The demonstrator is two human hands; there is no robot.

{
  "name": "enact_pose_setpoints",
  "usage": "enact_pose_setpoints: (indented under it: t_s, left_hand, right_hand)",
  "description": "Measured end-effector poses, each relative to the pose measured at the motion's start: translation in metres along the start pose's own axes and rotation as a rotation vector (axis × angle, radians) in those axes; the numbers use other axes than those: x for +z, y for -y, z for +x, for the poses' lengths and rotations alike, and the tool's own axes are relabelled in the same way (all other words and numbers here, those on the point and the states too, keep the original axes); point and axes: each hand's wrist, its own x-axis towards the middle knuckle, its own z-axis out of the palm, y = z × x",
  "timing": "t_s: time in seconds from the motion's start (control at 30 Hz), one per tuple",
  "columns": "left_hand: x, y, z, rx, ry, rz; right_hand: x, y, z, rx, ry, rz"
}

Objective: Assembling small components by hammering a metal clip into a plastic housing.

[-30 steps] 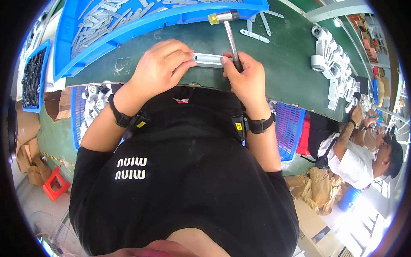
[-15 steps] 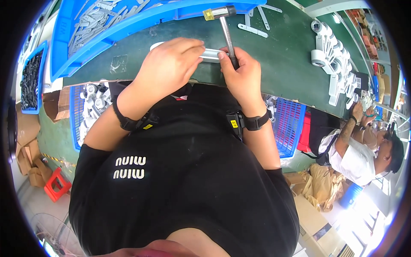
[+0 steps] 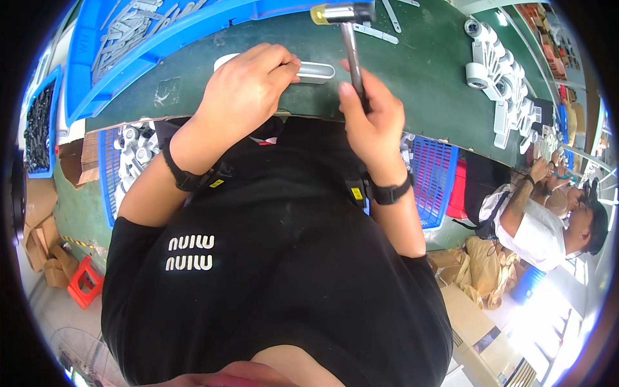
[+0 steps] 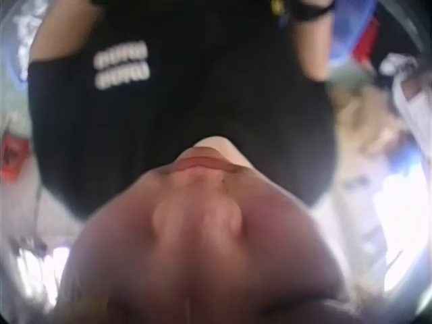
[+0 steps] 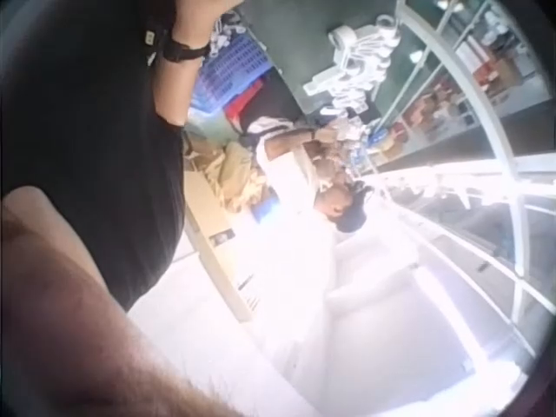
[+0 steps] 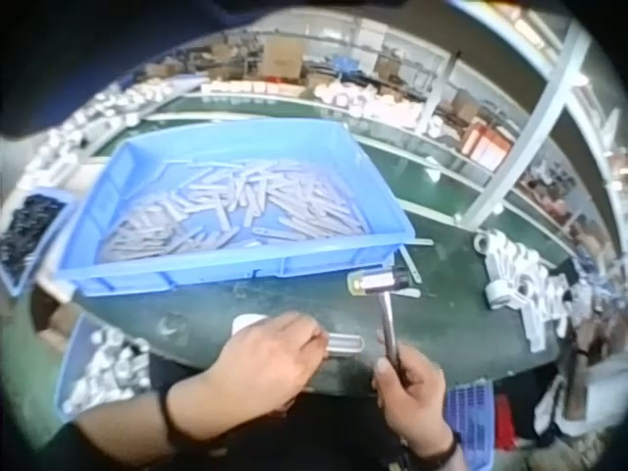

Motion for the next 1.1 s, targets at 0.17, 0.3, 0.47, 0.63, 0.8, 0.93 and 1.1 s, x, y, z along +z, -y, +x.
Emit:
enact_pose_setpoints:
  t_s: [0.17,0.3,0.47,0.63,0.8,0.93,1.1]
  left_hand:
    - [-0.002,0.000,0.001,0.027,0.002,0.013]
    - [-0.001,0.000,0.000,0.029,-0.003,0.006]
    - [0.000,-0.001,0.000,0.016,-0.035,-0.006]
    - [0.001,0.002,0.001,0.018,-0.033,-0.022]
    - [-0.008,0.001,0.005,0.005,0.030,-0.043]
    - [-0.013,-0.010,0.015,-0.015,0.176,0.067]
    - [-0.029,-0.012,0.023,0.184,0.290,0.058]
  right_hand:
    - [-0.032,0.004,-0.042,-0.271,-0.014,0.160]
    - [-0.033,-0.018,-0.035,-0.545,-0.051,-0.339]
    - [-0.035,-0.021,-0.052,-0.399,-0.138,-0.279]
    - [-0.030,-0.015,-0.038,-0.634,-0.234,-0.356]
    - [-0.035,-0.017,-0.036,-0.459,-0.048,-0.317]
    - [-0.032,-0.022,-0.042,-0.306,-0.156,-0.035]
    - [-0.029,-0.031,-0.046,-0.220,-0.143,0.036]
